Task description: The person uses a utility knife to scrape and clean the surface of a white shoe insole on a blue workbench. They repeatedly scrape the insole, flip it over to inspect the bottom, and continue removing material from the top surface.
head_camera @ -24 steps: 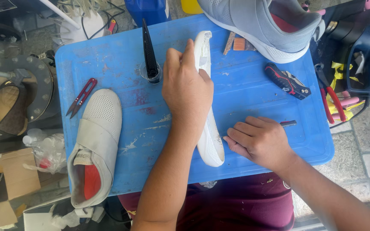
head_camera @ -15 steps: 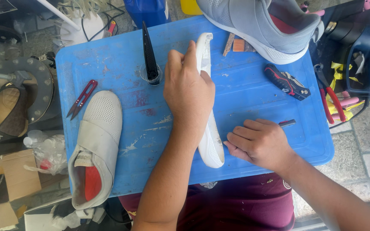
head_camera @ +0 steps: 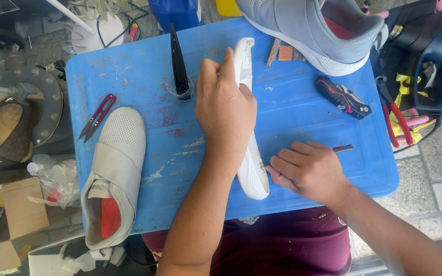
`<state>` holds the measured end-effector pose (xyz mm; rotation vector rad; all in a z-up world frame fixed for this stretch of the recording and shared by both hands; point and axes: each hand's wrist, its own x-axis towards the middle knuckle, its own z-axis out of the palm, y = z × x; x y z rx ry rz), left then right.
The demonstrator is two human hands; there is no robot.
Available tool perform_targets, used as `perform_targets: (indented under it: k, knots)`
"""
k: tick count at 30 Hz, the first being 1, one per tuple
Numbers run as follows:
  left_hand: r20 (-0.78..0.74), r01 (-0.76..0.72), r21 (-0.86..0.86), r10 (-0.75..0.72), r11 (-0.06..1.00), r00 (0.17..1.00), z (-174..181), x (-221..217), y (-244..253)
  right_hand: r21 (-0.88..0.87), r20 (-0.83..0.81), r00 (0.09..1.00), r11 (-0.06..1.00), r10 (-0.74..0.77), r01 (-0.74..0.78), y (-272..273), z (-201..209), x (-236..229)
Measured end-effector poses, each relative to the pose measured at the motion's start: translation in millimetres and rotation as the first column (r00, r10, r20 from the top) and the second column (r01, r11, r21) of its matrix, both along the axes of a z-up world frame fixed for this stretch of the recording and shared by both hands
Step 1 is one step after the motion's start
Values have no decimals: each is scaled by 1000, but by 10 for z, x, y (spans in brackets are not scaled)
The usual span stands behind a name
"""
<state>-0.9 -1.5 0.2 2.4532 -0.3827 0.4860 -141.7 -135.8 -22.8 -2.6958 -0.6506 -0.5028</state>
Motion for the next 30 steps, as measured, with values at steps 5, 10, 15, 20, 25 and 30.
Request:
perform_targets:
  k: [5, 10, 15, 20, 25, 30]
  knots:
    - [1, 0, 3, 0, 1000, 1000, -7, 8, -2, 31, 5, 999, 998, 54, -54, -18, 2, -11]
    - [12, 7, 4, -7, 1000, 1000, 4, 10, 2, 23, 8, 1000, 999, 22, -22, -12, 6, 0]
    - [-16, -1, 12, 1, 1000, 1000, -4, 4, -10, 9, -2, 998, 998, 68, -68, -27, 17, 9]
    - [-1, 4, 0, -4, 1000, 1000, 11, -8, -21, 0, 21, 1000, 1000, -3, 3, 0, 11, 10]
    - [-8, 4, 8, -4, 1000, 1000, -5, 0, -12, 2, 13, 999, 999, 41, -41, -19, 14, 3]
    - [-1, -8, -1, 8, 1000, 1000, -2, -6, -22, -9, -10, 999, 999, -40, 40, 28, 0, -14]
